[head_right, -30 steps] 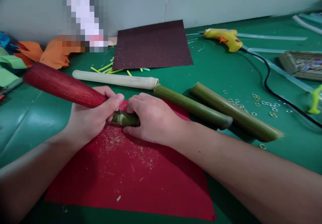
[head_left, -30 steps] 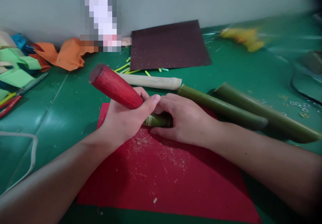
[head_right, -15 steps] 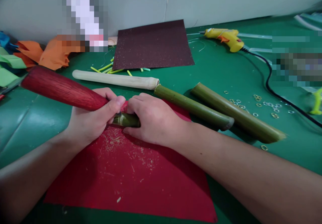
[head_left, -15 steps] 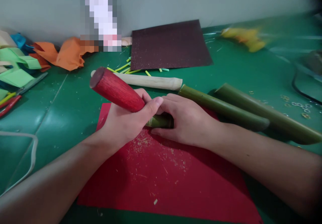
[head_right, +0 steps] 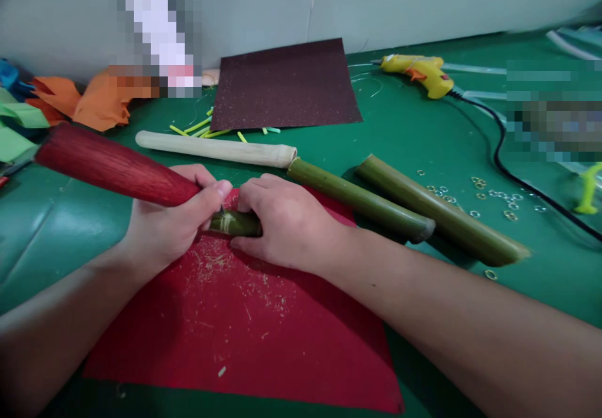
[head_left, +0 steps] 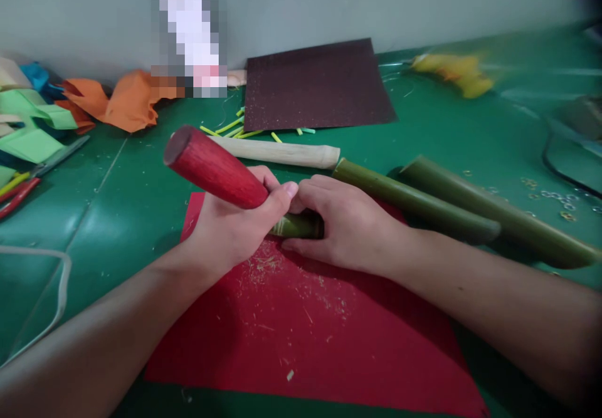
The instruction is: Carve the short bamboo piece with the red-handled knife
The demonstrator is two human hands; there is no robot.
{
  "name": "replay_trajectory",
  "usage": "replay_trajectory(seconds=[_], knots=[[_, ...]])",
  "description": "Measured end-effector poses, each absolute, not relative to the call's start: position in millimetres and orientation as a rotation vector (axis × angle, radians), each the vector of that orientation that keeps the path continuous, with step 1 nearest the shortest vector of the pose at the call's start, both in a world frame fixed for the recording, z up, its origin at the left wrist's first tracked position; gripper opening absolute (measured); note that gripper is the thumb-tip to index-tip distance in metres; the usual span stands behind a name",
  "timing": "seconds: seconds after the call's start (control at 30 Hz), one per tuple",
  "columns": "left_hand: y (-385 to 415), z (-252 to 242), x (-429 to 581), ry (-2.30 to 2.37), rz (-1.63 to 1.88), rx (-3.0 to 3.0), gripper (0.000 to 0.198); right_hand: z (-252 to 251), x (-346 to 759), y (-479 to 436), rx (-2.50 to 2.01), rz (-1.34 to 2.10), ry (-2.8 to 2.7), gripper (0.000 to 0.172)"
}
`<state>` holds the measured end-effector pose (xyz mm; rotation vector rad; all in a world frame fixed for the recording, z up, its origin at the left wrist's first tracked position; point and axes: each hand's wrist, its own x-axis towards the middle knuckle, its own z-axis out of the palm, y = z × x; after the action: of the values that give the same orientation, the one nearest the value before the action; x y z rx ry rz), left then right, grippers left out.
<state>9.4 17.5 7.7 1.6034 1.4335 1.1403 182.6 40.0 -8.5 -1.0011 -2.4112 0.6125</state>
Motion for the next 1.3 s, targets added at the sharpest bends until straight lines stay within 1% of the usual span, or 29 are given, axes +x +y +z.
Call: replay_trajectory(seconds=[0.13,0.33,0.63,0.9,1.13,1.3], knots=[[17.3,6.8,8.2,1.393,1.116,1.632,0.028,-9.3,182.5,41.4,-1.009,0.630,-2.420,0.029],[18.8,5.2,6.8,1.364,1.132,1.638,0.027,-9.7,183.5,40.1,-1.005,0.626,-2.424,0.029],[17.9,4.2,7.3,1.364,1.148,1.618,0.031,-10.6,183.1,40.2,-1.005,0.619,-2.427,0.028],[18.8,7.6,7.2,1.376,1.081,1.668,0.026,-10.8,182.7,39.5,-0.996,0.605,-2.440,0.027],[18.3,9.3,9.1,1.475,1.056,1.752,0.026,-11.1,183.0,38.7,-0.975,0.543,-2.457,0.028],[16.4,8.7,3.1,1.556,1.140,1.742,0.028,-10.3,182.3,38.5,-0.984,0.536,-2.463,0.028]])
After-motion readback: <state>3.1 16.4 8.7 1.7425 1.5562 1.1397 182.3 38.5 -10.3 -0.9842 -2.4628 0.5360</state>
